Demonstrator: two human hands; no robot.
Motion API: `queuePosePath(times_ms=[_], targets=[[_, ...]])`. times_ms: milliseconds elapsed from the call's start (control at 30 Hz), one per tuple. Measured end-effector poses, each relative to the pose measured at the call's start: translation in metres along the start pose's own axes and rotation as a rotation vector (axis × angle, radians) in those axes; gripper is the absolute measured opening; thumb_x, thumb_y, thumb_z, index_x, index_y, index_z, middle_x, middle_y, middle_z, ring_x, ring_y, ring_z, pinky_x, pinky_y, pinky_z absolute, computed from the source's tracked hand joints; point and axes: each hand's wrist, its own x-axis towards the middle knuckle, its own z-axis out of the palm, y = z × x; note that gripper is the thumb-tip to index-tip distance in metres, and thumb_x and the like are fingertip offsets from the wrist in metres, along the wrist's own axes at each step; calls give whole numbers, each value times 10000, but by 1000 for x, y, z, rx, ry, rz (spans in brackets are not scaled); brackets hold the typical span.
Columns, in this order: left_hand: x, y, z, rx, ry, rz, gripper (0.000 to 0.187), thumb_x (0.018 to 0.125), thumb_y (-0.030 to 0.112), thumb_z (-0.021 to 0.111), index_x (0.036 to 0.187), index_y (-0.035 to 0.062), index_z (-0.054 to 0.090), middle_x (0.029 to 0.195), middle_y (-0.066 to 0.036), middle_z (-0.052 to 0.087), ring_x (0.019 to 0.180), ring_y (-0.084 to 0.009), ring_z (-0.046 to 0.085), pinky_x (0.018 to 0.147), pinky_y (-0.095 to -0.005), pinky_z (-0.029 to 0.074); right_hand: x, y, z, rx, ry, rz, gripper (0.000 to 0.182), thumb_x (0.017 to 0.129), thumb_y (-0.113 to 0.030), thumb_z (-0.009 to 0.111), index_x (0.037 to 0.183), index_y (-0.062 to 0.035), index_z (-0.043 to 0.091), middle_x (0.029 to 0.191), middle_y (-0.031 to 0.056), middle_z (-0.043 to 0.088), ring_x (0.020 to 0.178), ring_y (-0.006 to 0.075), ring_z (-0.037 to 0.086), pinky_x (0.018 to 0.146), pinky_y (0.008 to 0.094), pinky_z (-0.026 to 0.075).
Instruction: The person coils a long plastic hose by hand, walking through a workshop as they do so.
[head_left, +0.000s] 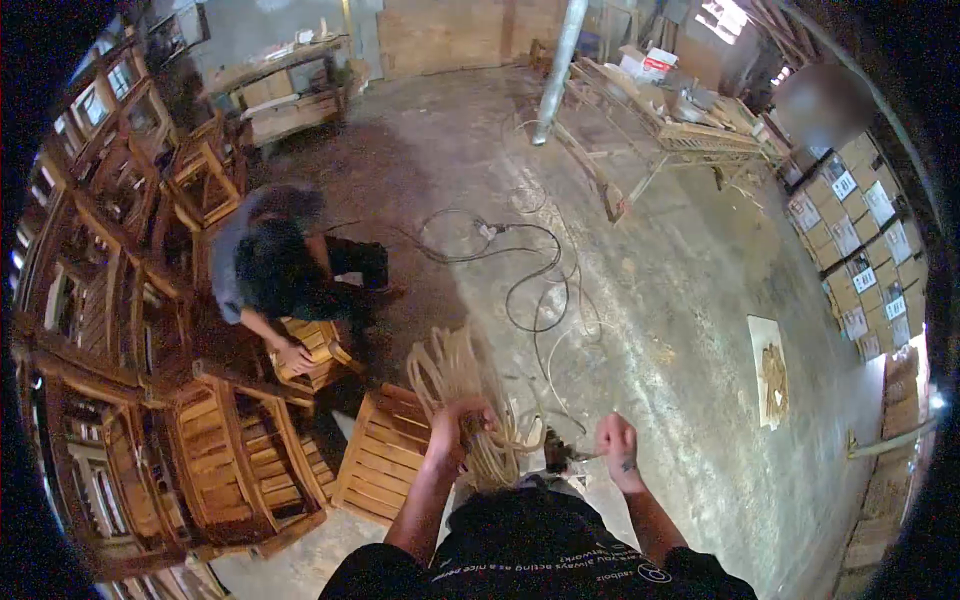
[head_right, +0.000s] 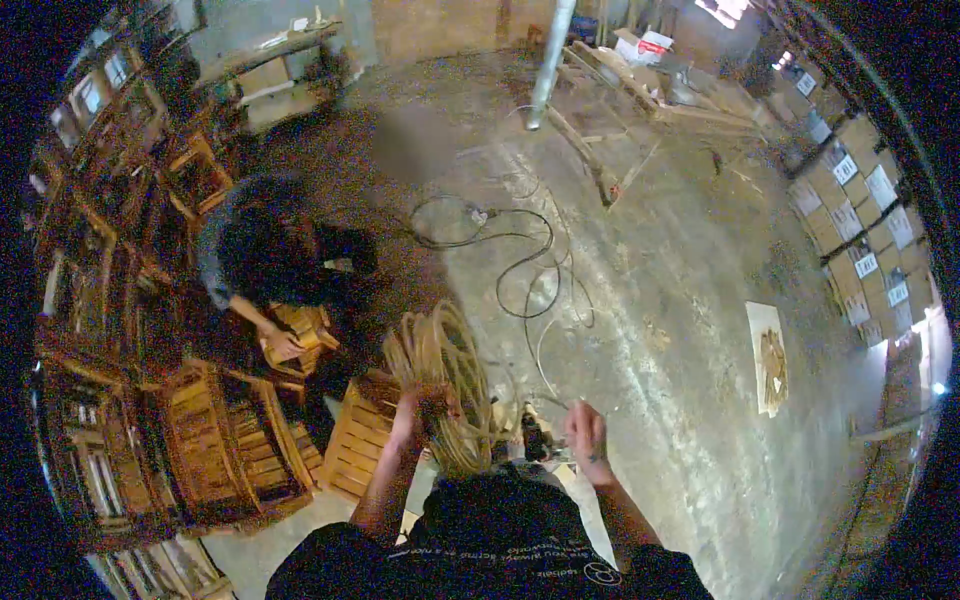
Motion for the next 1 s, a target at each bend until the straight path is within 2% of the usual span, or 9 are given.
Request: queuePosePath(times_ms=[100, 167, 333, 467, 633, 733, 833, 933, 1000], targets=[[-10, 0, 28, 8, 168, -20, 207, 814, 201, 521, 723, 20, 565, 663, -53, 557, 635, -168, 536, 637, -284, 432, 2, 41, -56, -28, 14, -2, 431, 976, -384, 404, 633, -123, 398, 532, -38, 359, 458, 63, 341, 427, 228, 256], [-10, -10, 38, 13, 242, -23, 159, 788, 161, 563, 741, 10, 576, 669, -64, 568, 607, -172, 545, 596, -293, 440, 13, 122, -106, -325, 100, -205, 423, 982, -361, 392, 646, -105, 418, 531, -30, 371, 459, 76, 366, 432, 229, 272], [-22, -38, 51, 202, 347, -66, 117, 747, 85, 623, 804, -14, 599, 687, -89, 595, 537, -181, 558, 498, -314, 448, -3, 125, -145, -81, 174, 109, 427, 949, -370, 463, 615, -104, 457, 545, -21, 444, 516, 98, 456, 474, 272, 339], [-36, -58, 52, 412, 419, -164, 147, 768, 114, 618, 828, -19, 599, 649, -83, 586, 538, -182, 560, 517, -309, 450, -31, 122, -187, -280, 130, 54, 432, 950, -363, 455, 622, -83, 479, 564, -13, 466, 527, 98, 432, 487, 277, 335], [-49, -63, 44, 404, 323, -206, 181, 776, 155, 577, 686, 0, 606, 602, -76, 576, 541, -167, 560, 521, -299, 436, -113, 205, -216, -352, 223, 194, 444, 939, -364, 481, 601, -76, 461, 547, -40, 385, 519, 74, 364, 470, 274, 287], [-49, -71, 14, 490, 59, -167, 292, 805, 210, 565, 879, -62, 642, 777, -122, 641, 648, -219, 620, 621, -320, 513, -179, 229, -220, -249, 448, 242, 455, 926, -334, 529, 561, -86, 417, 541, -67, 346, 510, 54, 304, 459, 266, 221], [-58, -68, 17, 641, 23, -171, 327, 837, 236, 524, 900, -66, 634, 782, -126, 642, 672, -229, 621, 659, -347, 515, -244, 275, -216, -70, 718, 201, 451, 909, -303, 574, 555, -132, 352, 551, -75, 316, 529, 48, 268, 468, 273, 171], [-71, -75, 6, 500, 28, -94, 323, 851, 241, 522, 909, -59, 625, 798, -127, 650, 701, -225, 625, 696, -347, 511, -318, 272, -196, -229, 864, 379, 462, 885, -298, 615, 557, -139, 331, 554, -74, 309, 541, 53, 263, 477, 282, 169], [-72, -100, -26, 330, 10, -116, 313, 870, 251, 520, 913, -43, 617, 776, -107, 639, 719, -219, 622, 705, -349, 502, -361, 276, -189, -429, 930, 320, 449, 854, -281, 652, 556, -126, 354, 547, -70, 307, 542, 66, 258, 480, 300, 174]])
